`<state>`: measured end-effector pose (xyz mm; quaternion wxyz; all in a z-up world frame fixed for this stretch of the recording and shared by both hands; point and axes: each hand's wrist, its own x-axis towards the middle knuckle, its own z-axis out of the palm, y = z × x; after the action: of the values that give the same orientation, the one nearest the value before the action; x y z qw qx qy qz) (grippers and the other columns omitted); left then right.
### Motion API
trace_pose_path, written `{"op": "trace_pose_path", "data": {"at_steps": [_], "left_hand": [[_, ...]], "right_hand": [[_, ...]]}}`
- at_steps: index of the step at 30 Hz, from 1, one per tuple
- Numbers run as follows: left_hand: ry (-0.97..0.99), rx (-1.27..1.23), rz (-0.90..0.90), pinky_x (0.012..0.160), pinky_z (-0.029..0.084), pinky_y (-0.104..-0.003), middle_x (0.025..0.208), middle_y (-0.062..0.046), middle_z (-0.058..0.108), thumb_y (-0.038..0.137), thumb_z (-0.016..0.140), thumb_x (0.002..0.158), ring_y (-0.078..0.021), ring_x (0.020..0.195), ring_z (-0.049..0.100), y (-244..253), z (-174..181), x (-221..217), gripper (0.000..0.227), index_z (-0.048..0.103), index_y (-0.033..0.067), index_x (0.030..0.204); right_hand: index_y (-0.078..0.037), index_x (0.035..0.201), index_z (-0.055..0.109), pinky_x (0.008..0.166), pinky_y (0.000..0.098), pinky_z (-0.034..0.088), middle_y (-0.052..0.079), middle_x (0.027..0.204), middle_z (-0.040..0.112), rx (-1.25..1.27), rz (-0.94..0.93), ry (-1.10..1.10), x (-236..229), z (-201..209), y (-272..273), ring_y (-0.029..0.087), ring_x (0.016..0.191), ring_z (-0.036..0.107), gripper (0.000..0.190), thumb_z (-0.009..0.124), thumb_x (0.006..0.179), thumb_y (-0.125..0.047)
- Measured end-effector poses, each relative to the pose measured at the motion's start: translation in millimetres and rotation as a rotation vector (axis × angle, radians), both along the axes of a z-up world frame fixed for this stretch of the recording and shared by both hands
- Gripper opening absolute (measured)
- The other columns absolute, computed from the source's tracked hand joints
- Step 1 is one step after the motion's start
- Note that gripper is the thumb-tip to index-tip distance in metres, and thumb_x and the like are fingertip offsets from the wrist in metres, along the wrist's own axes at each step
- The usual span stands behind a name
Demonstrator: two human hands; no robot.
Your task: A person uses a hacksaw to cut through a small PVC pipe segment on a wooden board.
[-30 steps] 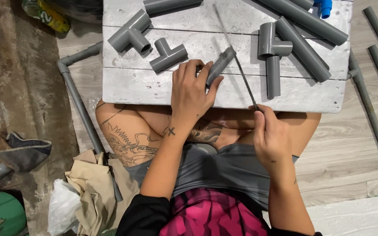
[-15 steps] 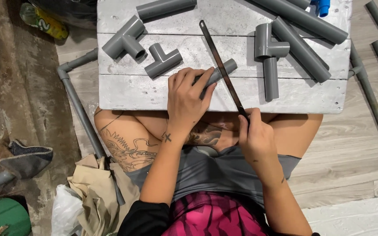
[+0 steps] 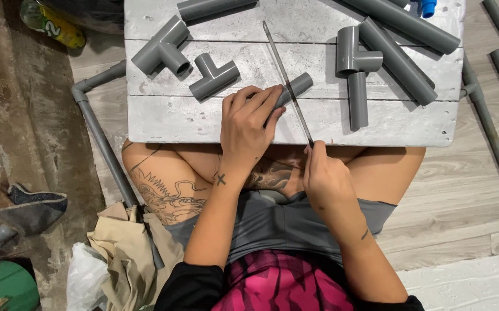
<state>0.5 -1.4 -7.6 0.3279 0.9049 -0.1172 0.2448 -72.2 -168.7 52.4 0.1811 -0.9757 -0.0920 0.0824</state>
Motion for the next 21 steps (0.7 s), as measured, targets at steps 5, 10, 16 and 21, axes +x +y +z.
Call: {"op": "trace_pose_path", "data": {"at_steps": [5,10,16,21], "left_hand": [[0.003,-0.008,0.012,0.098,0.045,-0.038,0.110,-0.002,0.076,0.027,0.075,0.097,-0.0204,0.107,0.065,-0.9,-1.0,0.4,0.030,0.073,0.0155,0.124],[0.001,-0.005,0.057,0.095,0.047,-0.039,0.107,-0.003,0.076,0.024,0.075,0.096,-0.0214,0.104,0.064,-2.6,2.5,-0.3,0.028,0.074,0.0133,0.122],[0.036,-0.015,0.002,0.097,0.045,-0.038,0.108,-0.003,0.076,0.021,0.074,0.097,-0.0205,0.104,0.065,1.7,1.9,0.9,0.026,0.074,0.0137,0.122],[0.059,-0.021,-0.038,0.097,0.044,-0.037,0.109,-0.002,0.075,0.022,0.069,0.100,-0.0190,0.104,0.065,4.5,1.2,1.9,0.025,0.073,0.0134,0.123]], "right_hand": [[-0.002,0.104,0.053,0.041,0.0408,0.047,0.017,0.055,0.060,-0.013,-0.025,0.109,5.0,16.3,6.1,0.036,0.053,0.067,0.015,0.040,0.109,-0.009],[-0.002,0.102,0.053,0.040,0.0410,0.048,0.016,0.058,0.062,-0.079,0.007,0.104,-1.3,11.5,6.3,0.037,0.057,0.068,0.016,0.040,0.108,-0.010],[-0.003,0.104,0.049,0.046,0.0499,0.049,0.024,0.064,0.064,-0.050,-0.119,0.345,8.2,21.0,4.4,0.045,0.065,0.069,0.018,0.034,0.106,-0.015],[-0.003,0.105,0.053,0.048,0.0475,0.053,0.025,0.070,0.067,-0.052,-0.090,0.392,16.3,37.6,7.8,0.049,0.068,0.071,0.022,0.034,0.105,-0.014]]}}
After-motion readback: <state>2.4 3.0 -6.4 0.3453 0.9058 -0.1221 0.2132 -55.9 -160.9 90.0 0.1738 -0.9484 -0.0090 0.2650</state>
